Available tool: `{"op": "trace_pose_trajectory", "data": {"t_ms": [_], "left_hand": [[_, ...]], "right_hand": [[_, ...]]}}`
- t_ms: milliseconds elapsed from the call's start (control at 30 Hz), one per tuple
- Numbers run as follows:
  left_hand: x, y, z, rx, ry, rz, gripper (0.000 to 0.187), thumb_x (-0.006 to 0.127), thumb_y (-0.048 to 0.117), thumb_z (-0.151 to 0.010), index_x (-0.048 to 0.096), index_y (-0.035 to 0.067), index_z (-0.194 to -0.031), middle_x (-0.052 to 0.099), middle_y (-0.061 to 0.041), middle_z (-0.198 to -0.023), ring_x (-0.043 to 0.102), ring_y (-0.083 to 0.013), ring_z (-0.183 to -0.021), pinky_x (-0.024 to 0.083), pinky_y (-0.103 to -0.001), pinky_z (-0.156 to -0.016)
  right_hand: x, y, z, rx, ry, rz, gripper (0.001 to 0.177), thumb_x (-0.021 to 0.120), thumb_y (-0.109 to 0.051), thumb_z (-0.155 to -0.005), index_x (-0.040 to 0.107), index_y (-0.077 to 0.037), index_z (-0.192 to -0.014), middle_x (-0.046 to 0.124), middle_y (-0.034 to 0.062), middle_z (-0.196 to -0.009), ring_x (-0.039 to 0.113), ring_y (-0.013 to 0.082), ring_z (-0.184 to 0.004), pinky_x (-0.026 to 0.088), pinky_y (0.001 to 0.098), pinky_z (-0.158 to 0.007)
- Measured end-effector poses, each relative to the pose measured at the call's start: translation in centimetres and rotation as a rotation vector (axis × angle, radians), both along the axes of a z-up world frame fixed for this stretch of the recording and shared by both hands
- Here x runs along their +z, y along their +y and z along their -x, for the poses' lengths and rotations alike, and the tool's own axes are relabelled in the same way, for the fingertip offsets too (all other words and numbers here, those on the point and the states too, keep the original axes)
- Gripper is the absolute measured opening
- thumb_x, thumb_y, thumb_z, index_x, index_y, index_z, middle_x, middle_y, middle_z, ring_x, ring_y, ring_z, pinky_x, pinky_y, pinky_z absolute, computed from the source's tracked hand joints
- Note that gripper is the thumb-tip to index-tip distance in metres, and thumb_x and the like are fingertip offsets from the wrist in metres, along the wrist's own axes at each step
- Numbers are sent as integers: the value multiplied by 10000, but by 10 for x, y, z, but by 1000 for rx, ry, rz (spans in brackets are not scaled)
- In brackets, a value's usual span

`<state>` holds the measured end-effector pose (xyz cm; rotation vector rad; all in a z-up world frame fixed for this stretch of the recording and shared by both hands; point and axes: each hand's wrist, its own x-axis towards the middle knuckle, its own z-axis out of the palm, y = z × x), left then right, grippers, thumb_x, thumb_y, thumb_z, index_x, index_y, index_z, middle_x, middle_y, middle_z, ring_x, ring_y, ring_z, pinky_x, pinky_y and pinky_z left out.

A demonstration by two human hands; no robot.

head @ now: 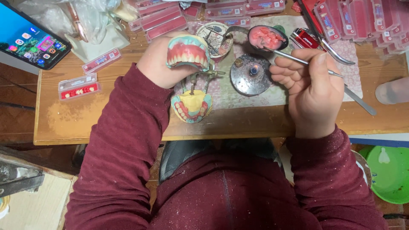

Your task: The person works on a dental model mounted on an articulator, using a metal tool to scrape and shape the material. They handle the model with both hands, occasionally picking up and placing down small dental components and tools on the cluttered wooden table.

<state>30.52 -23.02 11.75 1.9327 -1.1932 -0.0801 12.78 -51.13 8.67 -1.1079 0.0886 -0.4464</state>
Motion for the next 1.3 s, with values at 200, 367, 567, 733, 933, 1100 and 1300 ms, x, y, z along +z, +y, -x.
{"op": "trace_pose_trajectory", "data": {"t_ms": [200, 367, 567, 733, 933, 1100, 1300], "left_hand": [[1, 1, 0, -8, -21, -10, 304, 825, 95, -806, 722, 81, -1092, 711, -103, -1035, 718, -320, -970, 560, -393, -833], [2, 3, -1, -43, -105, 50, 331, 847, 78, -805, 719, 64, -1110, 698, -100, -1078, 699, -318, -1008, 558, -385, -875], [3, 4, 1, -38, -54, 123, 348, 845, 32, -822, 704, 35, -1140, 696, -94, -1100, 710, -283, -1017, 562, -353, -898], [2, 1, 4, -10, -41, 132, 299, 840, 32, -863, 711, 42, -1132, 705, -99, -1078, 716, -277, -995, 562, -349, -871], [2, 1, 3, 24, -30, 114, 267, 843, 59, -876, 712, 51, -1109, 714, -101, -1020, 721, -286, -967, 563, -357, -837], [-3, 3, -1, -18, -52, 136, 263, 860, 104, -904, 713, 65, -1118, 719, -99, -1037, 725, -302, -991, 567, -373, -859], [-8, 3, -6, -37, -99, 126, 291, 868, 101, -893, 712, 64, -1135, 711, -105, -1058, 717, -317, -1009, 566, -383, -860]], "right_hand": [[-2, -4, 0, 11, 2, -64, 399, 426, -306, -1227, 563, 67, -1262, 700, 258, -1150, 726, 312, -1014, 606, 397, -947], [-11, -4, 7, 14, 18, -105, 390, 406, -298, -1228, 570, 55, -1252, 698, 257, -1117, 720, 324, -984, 605, 425, -948], [-15, -1, 13, 7, 159, -191, 347, 396, -267, -1179, 577, 26, -1224, 704, 253, -1086, 720, 343, -959, 609, 454, -936], [-16, -2, 16, 1, 178, -192, 348, 399, -257, -1179, 580, 36, -1232, 702, 262, -1104, 720, 349, -981, 603, 454, -947], [-17, -1, 17, 6, 174, -172, 346, 408, -260, -1189, 581, 37, -1232, 702, 267, -1110, 721, 353, -983, 602, 461, -955], [-22, -1, 22, 22, 140, -153, 339, 425, -271, -1208, 576, 31, -1232, 700, 266, -1081, 716, 354, -974, 597, 469, -968], [-31, 26, 31, 136, 97, -152, 342, 466, -288, -1190, 572, 38, -1192, 700, 268, -1064, 715, 356, -949, 586, 482, -944]]}}
